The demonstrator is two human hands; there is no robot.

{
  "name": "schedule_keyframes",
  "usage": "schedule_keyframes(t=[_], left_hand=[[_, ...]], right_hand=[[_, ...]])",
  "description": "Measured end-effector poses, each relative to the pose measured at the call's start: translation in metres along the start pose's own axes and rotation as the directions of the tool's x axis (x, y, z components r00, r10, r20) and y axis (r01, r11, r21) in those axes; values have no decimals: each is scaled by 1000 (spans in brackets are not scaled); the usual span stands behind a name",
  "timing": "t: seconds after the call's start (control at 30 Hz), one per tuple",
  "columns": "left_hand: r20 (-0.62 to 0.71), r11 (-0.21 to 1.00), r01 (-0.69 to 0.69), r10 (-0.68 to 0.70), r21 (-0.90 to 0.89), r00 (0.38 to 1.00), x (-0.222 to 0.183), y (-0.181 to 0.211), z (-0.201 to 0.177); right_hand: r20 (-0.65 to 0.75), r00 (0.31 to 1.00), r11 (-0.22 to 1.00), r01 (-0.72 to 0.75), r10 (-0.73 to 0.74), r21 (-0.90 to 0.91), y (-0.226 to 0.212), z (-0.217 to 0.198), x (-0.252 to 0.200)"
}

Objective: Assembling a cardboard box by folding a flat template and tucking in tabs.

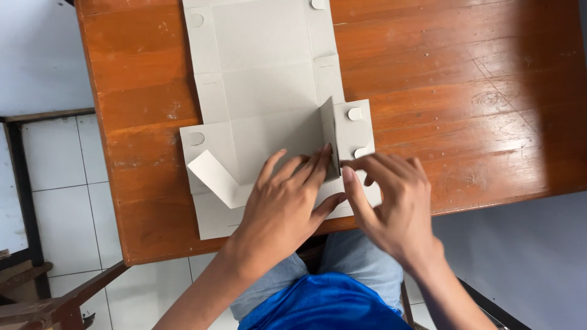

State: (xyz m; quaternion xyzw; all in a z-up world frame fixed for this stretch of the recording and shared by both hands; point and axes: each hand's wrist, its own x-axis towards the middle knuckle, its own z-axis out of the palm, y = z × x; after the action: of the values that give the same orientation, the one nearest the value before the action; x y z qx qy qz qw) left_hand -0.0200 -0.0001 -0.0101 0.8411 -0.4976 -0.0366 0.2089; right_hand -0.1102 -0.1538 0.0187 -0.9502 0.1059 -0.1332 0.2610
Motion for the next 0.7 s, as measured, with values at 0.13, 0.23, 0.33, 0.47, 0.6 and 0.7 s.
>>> schedule_keyframes(t=[0.13, 0.23, 0.33, 0.47, 0.6, 0.7], left_hand=[[-62, 997, -13, 17, 75, 998, -1, -2, -5], [-23, 986, -2, 6, 167, 1000, -13, -3, -20], [-78, 988, 39, -28, 149, 997, -34, -2, -48], [-385, 968, 157, -224, -197, 895, -77, -5, -70], [-468, 857, 324, -495, -400, 732, -120, -34, -56], [-468, 829, 447, -559, -336, 684, -140, -59, -31]], right_hand=[[113, 991, 981, 85, -66, -172, 4, -4, 27], [394, 880, 912, -97, 266, -399, -7, -9, 48], [555, 765, 849, 18, 328, -528, -13, -9, 64], [547, 771, 858, 1, 326, -514, -5, -1, 66], [520, 720, 810, -101, 460, -577, -30, -11, 71], [367, 824, 754, -107, 432, -648, -38, -14, 61]])
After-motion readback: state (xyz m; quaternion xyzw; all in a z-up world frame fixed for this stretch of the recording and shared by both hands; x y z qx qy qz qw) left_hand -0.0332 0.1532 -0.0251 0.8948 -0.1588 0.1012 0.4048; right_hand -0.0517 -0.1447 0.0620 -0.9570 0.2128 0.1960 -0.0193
